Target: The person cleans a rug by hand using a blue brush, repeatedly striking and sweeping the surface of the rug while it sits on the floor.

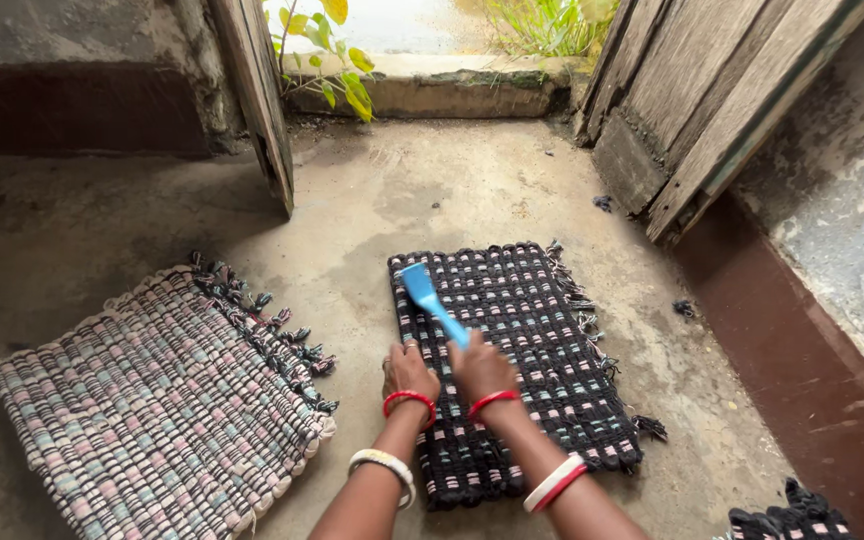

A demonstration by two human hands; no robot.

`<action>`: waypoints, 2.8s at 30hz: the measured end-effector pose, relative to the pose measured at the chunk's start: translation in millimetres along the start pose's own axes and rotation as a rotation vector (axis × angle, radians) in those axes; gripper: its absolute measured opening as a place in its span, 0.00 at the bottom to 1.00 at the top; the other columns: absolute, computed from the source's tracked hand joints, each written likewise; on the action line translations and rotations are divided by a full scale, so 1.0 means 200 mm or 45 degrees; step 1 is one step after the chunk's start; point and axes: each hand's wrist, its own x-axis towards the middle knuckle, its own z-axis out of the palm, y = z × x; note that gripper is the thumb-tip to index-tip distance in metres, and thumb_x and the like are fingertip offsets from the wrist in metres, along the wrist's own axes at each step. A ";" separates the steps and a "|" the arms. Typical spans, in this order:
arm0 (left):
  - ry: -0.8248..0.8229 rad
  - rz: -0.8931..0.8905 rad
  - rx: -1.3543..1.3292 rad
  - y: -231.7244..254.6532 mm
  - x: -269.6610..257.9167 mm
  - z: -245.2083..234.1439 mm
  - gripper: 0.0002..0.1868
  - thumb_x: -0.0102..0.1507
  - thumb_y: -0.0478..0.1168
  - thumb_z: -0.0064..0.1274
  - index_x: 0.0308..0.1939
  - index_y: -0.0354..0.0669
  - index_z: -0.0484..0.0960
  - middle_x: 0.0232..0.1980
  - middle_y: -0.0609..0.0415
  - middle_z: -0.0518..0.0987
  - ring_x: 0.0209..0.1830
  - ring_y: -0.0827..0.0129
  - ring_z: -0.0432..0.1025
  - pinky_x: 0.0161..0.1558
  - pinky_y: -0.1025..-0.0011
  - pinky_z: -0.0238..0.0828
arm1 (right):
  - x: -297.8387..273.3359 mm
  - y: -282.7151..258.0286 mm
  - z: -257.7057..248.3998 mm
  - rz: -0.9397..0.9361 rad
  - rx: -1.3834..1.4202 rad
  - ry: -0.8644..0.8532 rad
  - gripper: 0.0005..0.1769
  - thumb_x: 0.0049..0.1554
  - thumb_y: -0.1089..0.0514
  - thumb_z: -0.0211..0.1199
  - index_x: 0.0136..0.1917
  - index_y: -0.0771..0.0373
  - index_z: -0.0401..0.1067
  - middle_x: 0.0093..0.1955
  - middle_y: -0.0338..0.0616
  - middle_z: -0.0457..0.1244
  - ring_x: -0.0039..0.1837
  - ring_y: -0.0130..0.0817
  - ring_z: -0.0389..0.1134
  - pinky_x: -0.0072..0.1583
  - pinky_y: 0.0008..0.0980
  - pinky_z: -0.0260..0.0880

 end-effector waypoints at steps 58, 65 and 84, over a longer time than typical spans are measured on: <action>-0.736 0.311 0.927 -0.04 -0.24 -0.19 0.71 0.55 0.71 0.62 0.82 0.39 0.34 0.85 0.40 0.26 0.85 0.45 0.23 0.80 0.47 0.29 | -0.15 -0.16 0.11 0.201 0.198 0.023 0.28 0.65 0.37 0.49 0.59 0.64 0.63 0.46 0.64 0.71 0.51 0.62 0.74 0.51 0.58 0.75; -0.690 0.392 0.956 -0.04 -0.26 -0.20 0.70 0.56 0.72 0.61 0.81 0.31 0.36 0.84 0.32 0.26 0.84 0.39 0.23 0.79 0.44 0.25 | 0.01 0.49 -0.03 0.581 0.052 0.226 0.34 0.62 0.30 0.50 0.60 0.63 0.63 0.50 0.67 0.68 0.53 0.67 0.71 0.53 0.60 0.73; -0.681 0.386 0.870 -0.06 -0.20 -0.16 0.74 0.49 0.69 0.69 0.80 0.31 0.40 0.84 0.32 0.28 0.84 0.39 0.24 0.79 0.43 0.29 | 0.05 0.28 -0.11 0.504 0.223 0.140 0.30 0.63 0.33 0.49 0.61 0.59 0.67 0.52 0.64 0.70 0.57 0.64 0.72 0.58 0.59 0.71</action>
